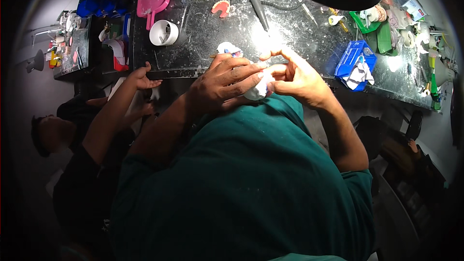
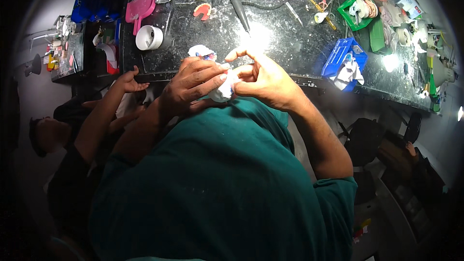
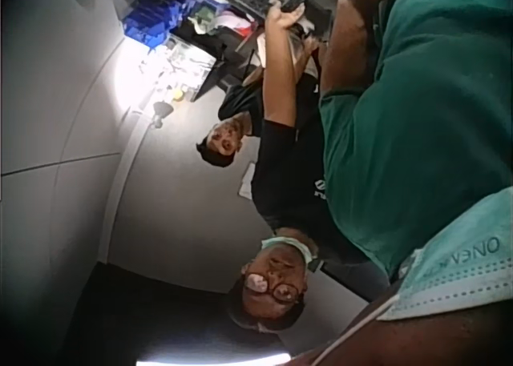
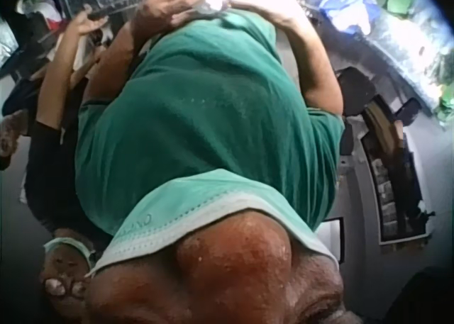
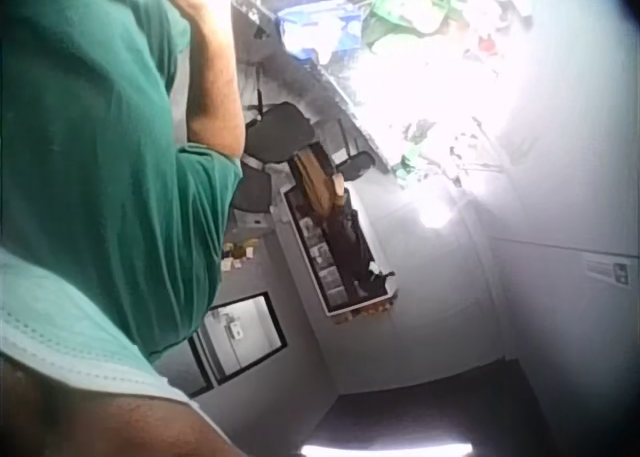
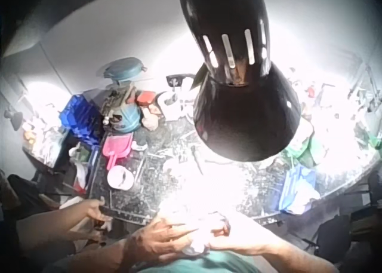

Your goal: The person takes a dental model mounted on an articulator, fits a dental prosthesis onto it by hand, and shapes the prosthesis using a rotary tool.

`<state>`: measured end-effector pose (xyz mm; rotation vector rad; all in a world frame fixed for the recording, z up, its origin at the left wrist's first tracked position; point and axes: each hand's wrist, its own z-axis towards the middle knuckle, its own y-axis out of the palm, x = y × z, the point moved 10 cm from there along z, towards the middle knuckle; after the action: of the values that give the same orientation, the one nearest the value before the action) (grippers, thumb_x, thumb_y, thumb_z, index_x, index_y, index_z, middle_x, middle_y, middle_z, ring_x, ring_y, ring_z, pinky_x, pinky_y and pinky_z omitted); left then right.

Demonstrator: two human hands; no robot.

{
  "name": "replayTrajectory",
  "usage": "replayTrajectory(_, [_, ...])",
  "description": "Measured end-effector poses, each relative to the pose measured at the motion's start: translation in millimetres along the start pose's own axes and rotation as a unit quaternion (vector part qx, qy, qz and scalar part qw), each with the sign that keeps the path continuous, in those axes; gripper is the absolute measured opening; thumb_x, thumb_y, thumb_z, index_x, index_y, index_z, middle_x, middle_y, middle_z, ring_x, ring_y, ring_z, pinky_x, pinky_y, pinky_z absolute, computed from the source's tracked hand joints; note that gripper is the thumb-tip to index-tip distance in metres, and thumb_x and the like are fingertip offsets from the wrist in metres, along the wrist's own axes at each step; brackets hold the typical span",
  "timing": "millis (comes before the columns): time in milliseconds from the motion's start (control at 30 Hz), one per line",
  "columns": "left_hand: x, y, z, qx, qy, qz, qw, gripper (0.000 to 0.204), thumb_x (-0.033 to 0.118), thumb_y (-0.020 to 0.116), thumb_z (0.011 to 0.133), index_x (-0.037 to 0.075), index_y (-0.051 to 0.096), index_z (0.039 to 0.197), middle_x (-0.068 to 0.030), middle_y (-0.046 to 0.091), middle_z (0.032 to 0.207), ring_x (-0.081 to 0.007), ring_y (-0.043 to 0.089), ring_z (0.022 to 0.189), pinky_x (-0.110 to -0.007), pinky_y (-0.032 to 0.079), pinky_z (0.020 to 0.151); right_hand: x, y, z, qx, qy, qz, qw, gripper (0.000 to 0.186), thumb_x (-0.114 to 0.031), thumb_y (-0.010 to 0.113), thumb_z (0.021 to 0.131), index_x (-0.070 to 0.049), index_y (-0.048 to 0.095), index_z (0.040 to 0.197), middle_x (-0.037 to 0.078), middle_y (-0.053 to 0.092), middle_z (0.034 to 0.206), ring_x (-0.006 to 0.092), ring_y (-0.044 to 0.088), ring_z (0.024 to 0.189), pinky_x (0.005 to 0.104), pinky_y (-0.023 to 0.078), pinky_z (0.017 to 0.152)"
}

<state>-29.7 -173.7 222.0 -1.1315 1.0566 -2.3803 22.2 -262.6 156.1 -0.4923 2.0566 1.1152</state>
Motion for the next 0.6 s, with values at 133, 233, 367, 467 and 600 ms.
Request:
replayTrajectory(133, [0.4,-0.5,-0.7,-0.001,0.002,-0.009,1.000,0.054,0.020,0.076,0.071,0.008,0.057,0.120,-0.0085,0.058,0.123,-0.0261,0.056,0.111,-0.045,0.041,0.094,3.0,0.6,1.5,-0.003,0.005,-0.025,1.000,0.046,0.007,0.059,0.081,-0.002,0.042,0.123,0.008,0.064,0.089,0.0114,0.060,0.080,0.0254,0.049,0.075])
replayTrajectory(233, [4.8,0.0,0.4,0.003,0.020,-0.020,1.000,0.054,0.019,0.078,0.068,0.008,0.060,0.118,-0.0065,0.058,0.121,-0.0254,0.055,0.110,-0.043,0.042,0.094,3.1,0.8,2.9,-0.015,0.003,-0.032,0.999,0.043,0.006,0.057,0.083,-0.001,0.043,0.122,0.007,0.064,0.089,0.0113,0.060,0.078,0.0252,0.049,0.073])
replayTrajectory(367, [9.5,-2.3,-0.1,0.030,0.020,-0.019,0.999,0.046,0.019,0.077,0.069,0.010,0.063,0.112,-0.0028,0.057,0.118,-0.0224,0.054,0.110,-0.040,0.044,0.091,5.5,3.1,3.0,-0.041,0.021,-0.010,0.999,0.043,0.005,0.057,0.084,-0.001,0.043,0.124,0.007,0.063,0.089,0.0112,0.060,0.077,0.0252,0.049,0.073])
replayTrajectory(467, [11.3,-0.1,0.3,0.013,0.028,-0.029,0.999,0.041,0.021,0.074,0.073,0.013,0.063,0.111,-0.0008,0.057,0.117,-0.0199,0.053,0.111,-0.038,0.044,0.090,6.5,9.1,-1.3,-0.065,0.040,0.003,0.997,0.045,0.005,0.058,0.084,-0.001,0.042,0.126,0.007,0.063,0.089,0.0112,0.060,0.078,0.0252,0.049,0.074])
replayTrajectory(600, [15.5,3.9,4.6,-0.015,0.036,-0.053,0.998,0.047,0.014,0.076,0.069,0.008,0.064,0.113,-0.0050,0.058,0.117,-0.0239,0.055,0.107,-0.040,0.045,0.091,13.5,5.4,-5.1,-0.075,0.046,-0.007,0.996,0.045,0.006,0.058,0.083,0.000,0.042,0.125,0.008,0.063,0.089,0.0115,0.060,0.077,0.0257,0.049,0.075])
